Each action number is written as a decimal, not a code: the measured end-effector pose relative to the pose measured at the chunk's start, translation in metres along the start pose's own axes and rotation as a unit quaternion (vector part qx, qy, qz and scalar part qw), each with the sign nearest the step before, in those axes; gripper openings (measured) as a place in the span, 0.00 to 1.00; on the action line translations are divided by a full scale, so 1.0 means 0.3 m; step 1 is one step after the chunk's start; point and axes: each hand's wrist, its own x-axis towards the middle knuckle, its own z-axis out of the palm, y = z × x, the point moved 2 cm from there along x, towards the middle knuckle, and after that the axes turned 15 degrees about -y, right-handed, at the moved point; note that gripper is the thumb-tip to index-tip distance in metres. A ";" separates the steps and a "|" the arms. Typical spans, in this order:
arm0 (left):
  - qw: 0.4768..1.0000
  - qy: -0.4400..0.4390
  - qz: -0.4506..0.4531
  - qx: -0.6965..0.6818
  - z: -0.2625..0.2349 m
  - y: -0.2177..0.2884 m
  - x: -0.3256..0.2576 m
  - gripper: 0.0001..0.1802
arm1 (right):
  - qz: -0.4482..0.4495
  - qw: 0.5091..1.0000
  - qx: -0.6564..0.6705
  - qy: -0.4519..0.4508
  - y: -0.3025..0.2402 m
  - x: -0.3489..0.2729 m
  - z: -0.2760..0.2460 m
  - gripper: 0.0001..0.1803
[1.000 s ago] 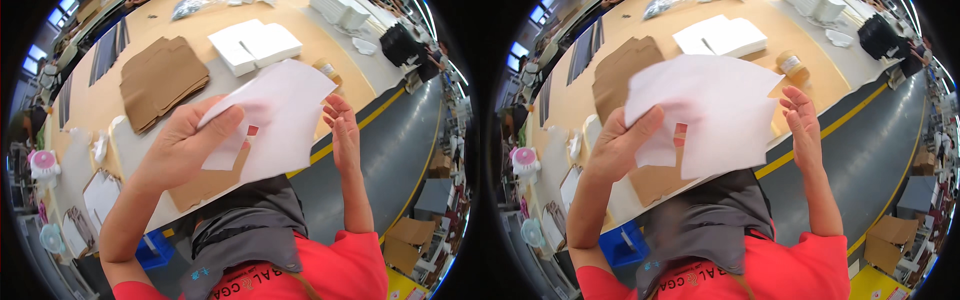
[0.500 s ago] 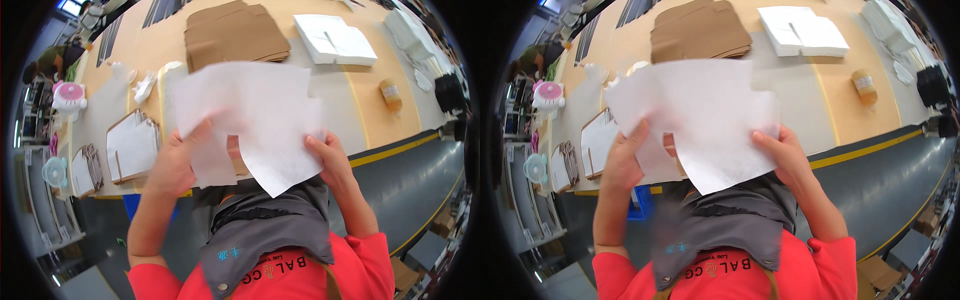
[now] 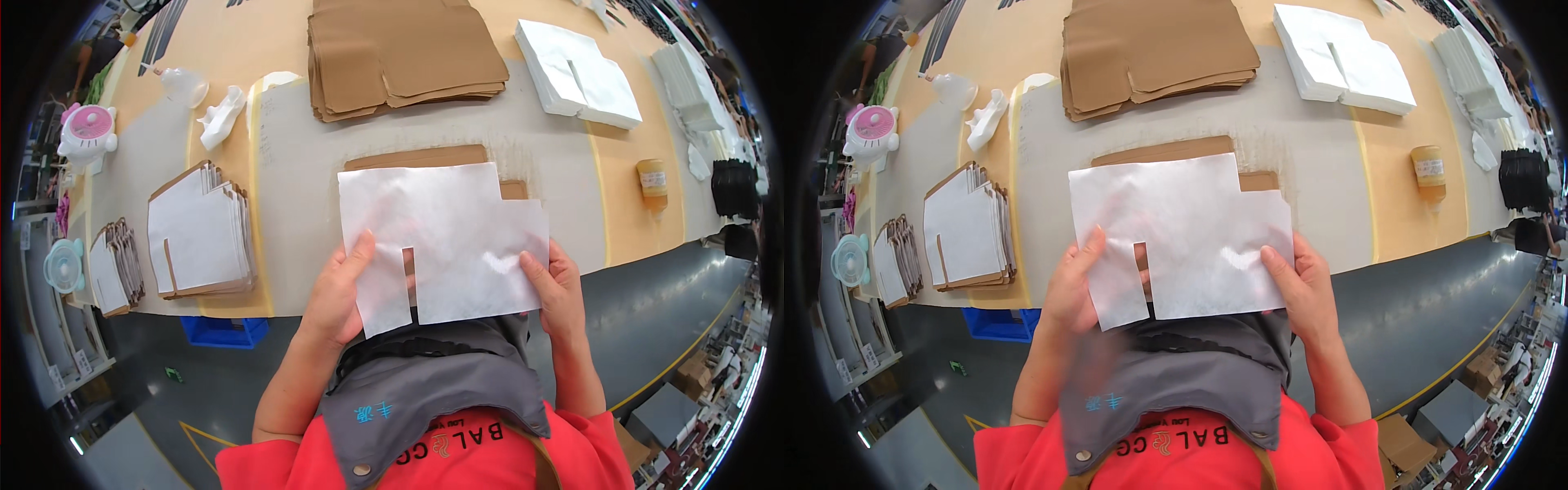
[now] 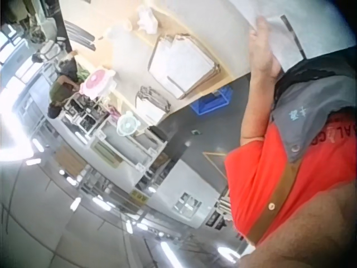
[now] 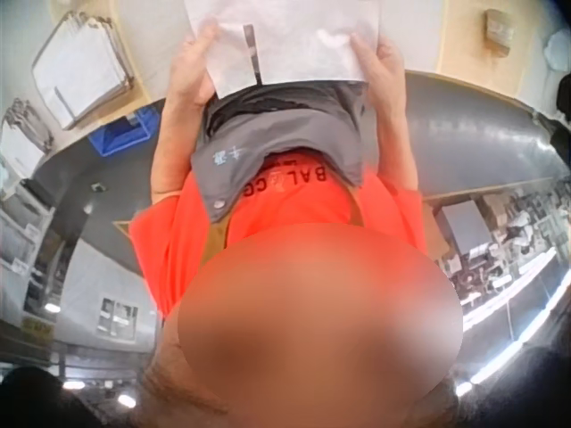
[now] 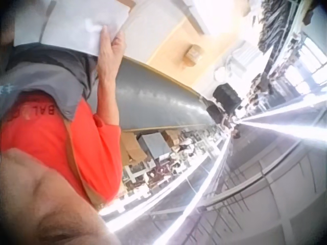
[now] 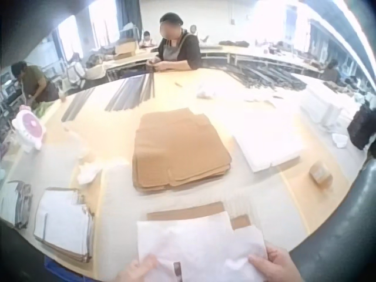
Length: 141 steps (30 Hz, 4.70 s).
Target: The person applies glue from a squeeze bottle onto brown cardboard pieces and then places white paper inserts on top. They smooth the paper down and stack the finished units on the table.
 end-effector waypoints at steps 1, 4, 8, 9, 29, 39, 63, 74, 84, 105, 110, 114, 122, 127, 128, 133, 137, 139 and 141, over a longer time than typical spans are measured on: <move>1.000 -0.003 -0.006 -0.005 -0.003 0.004 0.013 0.25 | 0.005 1.000 -0.003 0.002 -0.012 0.013 -0.001 0.19; 1.000 0.001 0.007 -0.013 0.009 0.016 0.047 0.23 | 0.016 1.000 -0.009 0.008 -0.032 0.049 -0.007 0.20; 1.000 -0.002 -0.016 -0.011 -0.012 0.020 0.082 0.26 | 0.021 1.000 -0.013 0.011 -0.039 0.081 -0.015 0.20; 1.000 -0.003 -0.014 -0.012 -0.001 0.029 0.087 0.25 | 0.022 1.000 -0.014 0.012 -0.040 0.085 -0.017 0.20; 0.999 -0.013 -0.021 -0.024 -0.040 0.030 0.130 0.25 | 0.033 0.999 -0.017 0.024 -0.020 0.118 -0.036 0.22; 0.999 -0.006 -0.020 -0.049 -0.046 0.034 0.131 0.26 | 0.045 0.998 -0.022 0.027 -0.021 0.123 -0.031 0.21; 0.993 0.009 0.013 0.116 -0.016 0.100 0.043 0.43 | 0.037 0.999 -0.025 0.013 -0.043 0.126 -0.007 0.23; 0.983 0.007 -0.062 0.175 -0.053 0.101 0.016 0.32 | 0.039 0.997 -0.053 0.035 -0.030 0.130 -0.005 0.27; 0.978 -0.002 -0.077 0.191 -0.081 0.108 0.023 0.31 | 0.035 0.997 -0.059 0.040 -0.032 0.119 -0.006 0.26; 0.944 0.008 -0.134 0.302 -0.063 0.114 -0.087 0.23 | 0.035 0.997 -0.068 0.017 -0.032 0.130 -0.018 0.23; 0.786 0.023 -0.063 0.614 -0.026 0.136 -0.119 0.20 | 0.042 0.995 -0.079 0.036 -0.021 0.123 -0.010 0.26; 0.602 -0.032 0.072 0.795 -0.031 0.068 -0.101 0.25 | 0.016 0.994 -0.101 0.048 -0.002 0.128 -0.017 0.26; 0.521 -0.061 0.071 0.848 -0.040 0.069 -0.102 0.27 | -0.020 0.987 -0.152 0.041 0.003 0.125 -0.027 0.26; 0.533 -0.081 0.133 0.832 0.001 0.040 -0.038 0.26 | -0.041 0.977 -0.207 0.037 -0.011 0.117 -0.030 0.21; 0.528 -0.092 0.135 0.833 0.010 0.029 -0.018 0.26 | -0.047 0.970 -0.234 0.041 -0.008 0.118 -0.032 0.22; 0.504 -0.131 0.135 0.843 0.030 -0.007 0.056 0.24 | -0.052 0.955 -0.283 0.066 0.007 0.116 -0.049 0.23; 0.497 -0.153 0.124 0.845 0.026 -0.022 0.070 0.24 | -0.042 0.956 -0.281 0.069 0.009 0.114 -0.054 0.24; 0.491 -0.160 0.122 0.848 0.025 -0.029 0.072 0.23 | -0.036 0.954 -0.291 0.067 0.011 0.114 -0.058 0.23; 0.490 -0.165 0.125 0.847 0.025 -0.035 0.072 0.22 | -0.026 0.949 -0.308 0.064 0.011 0.113 -0.060 0.23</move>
